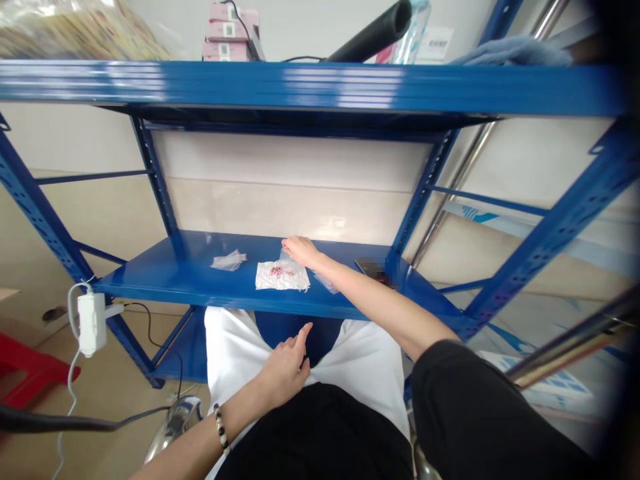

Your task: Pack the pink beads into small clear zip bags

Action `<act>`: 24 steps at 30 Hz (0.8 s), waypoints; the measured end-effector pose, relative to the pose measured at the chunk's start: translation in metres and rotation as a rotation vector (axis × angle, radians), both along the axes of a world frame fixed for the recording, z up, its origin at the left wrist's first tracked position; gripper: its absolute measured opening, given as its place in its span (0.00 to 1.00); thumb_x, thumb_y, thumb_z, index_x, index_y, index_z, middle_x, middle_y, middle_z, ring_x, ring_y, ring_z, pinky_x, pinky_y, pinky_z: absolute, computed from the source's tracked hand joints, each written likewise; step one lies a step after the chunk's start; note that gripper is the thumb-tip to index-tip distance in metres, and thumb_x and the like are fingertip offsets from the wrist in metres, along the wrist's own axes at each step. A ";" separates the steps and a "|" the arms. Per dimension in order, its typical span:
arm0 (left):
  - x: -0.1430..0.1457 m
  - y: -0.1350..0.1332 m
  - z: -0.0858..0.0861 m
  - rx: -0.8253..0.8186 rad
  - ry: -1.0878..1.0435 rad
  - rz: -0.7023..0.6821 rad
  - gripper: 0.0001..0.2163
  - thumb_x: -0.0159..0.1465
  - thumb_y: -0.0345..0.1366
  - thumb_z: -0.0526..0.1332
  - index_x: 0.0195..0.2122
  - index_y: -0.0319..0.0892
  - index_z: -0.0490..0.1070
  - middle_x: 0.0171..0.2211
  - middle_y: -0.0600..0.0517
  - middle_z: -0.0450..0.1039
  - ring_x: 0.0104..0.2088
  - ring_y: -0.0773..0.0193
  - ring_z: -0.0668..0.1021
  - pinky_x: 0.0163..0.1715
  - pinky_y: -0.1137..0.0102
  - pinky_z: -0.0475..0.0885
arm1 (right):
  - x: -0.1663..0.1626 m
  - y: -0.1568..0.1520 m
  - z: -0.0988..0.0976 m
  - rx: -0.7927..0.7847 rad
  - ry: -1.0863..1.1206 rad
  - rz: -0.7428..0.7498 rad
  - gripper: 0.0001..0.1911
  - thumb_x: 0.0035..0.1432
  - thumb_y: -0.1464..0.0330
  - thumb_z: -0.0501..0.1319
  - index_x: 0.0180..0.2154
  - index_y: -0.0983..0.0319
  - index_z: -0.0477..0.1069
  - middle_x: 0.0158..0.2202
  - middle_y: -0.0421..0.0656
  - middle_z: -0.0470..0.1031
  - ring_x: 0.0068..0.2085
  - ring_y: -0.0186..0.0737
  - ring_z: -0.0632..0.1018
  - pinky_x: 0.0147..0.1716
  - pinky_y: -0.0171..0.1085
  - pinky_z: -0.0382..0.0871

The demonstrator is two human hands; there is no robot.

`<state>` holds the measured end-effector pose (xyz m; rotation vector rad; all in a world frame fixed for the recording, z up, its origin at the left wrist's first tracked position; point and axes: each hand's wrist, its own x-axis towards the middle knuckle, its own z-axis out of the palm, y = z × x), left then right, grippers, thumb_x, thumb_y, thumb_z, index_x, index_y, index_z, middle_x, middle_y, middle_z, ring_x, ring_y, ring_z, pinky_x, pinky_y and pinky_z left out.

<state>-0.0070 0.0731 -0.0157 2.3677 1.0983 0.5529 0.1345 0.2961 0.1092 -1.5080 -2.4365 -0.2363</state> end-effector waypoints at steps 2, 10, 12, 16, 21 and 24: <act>0.002 0.004 -0.001 -0.006 0.031 0.000 0.34 0.62 0.31 0.52 0.69 0.43 0.38 0.48 0.43 0.70 0.45 0.55 0.74 0.48 0.61 0.67 | -0.002 0.001 0.004 0.005 -0.089 0.040 0.09 0.64 0.69 0.57 0.40 0.63 0.75 0.39 0.49 0.78 0.41 0.43 0.77 0.38 0.33 0.63; 0.005 0.001 0.000 -0.004 0.086 -0.019 0.36 0.61 0.31 0.52 0.69 0.45 0.38 0.52 0.42 0.69 0.49 0.53 0.72 0.51 0.59 0.65 | -0.002 0.004 0.006 -0.052 -0.063 0.045 0.10 0.62 0.65 0.60 0.43 0.60 0.76 0.42 0.47 0.79 0.41 0.41 0.78 0.37 0.32 0.64; 0.003 -0.003 0.002 -0.002 0.079 -0.019 0.35 0.62 0.31 0.52 0.69 0.45 0.38 0.51 0.43 0.69 0.49 0.53 0.72 0.51 0.59 0.64 | -0.001 0.005 0.003 -0.071 -0.047 0.036 0.10 0.63 0.66 0.59 0.43 0.60 0.76 0.43 0.47 0.78 0.42 0.41 0.78 0.37 0.32 0.64; 0.001 -0.001 0.003 -0.006 0.070 -0.016 0.35 0.62 0.31 0.52 0.69 0.45 0.38 0.51 0.42 0.69 0.49 0.53 0.72 0.52 0.59 0.65 | 0.001 0.011 0.007 -0.090 -0.006 0.005 0.11 0.63 0.70 0.56 0.43 0.60 0.76 0.44 0.46 0.79 0.42 0.40 0.78 0.37 0.31 0.64; 0.004 0.010 0.005 -0.010 0.103 -0.009 0.35 0.61 0.30 0.53 0.69 0.46 0.40 0.52 0.43 0.68 0.51 0.54 0.71 0.54 0.59 0.63 | 0.004 0.020 0.023 -0.118 0.042 -0.031 0.08 0.60 0.71 0.59 0.40 0.61 0.77 0.33 0.43 0.80 0.31 0.34 0.78 0.30 0.29 0.63; 0.004 0.010 0.007 -0.002 0.119 -0.007 0.35 0.61 0.30 0.53 0.69 0.46 0.42 0.53 0.43 0.68 0.52 0.54 0.71 0.56 0.58 0.63 | 0.007 0.023 0.024 -0.145 0.072 -0.038 0.07 0.58 0.71 0.61 0.39 0.62 0.76 0.31 0.41 0.80 0.26 0.31 0.77 0.28 0.28 0.63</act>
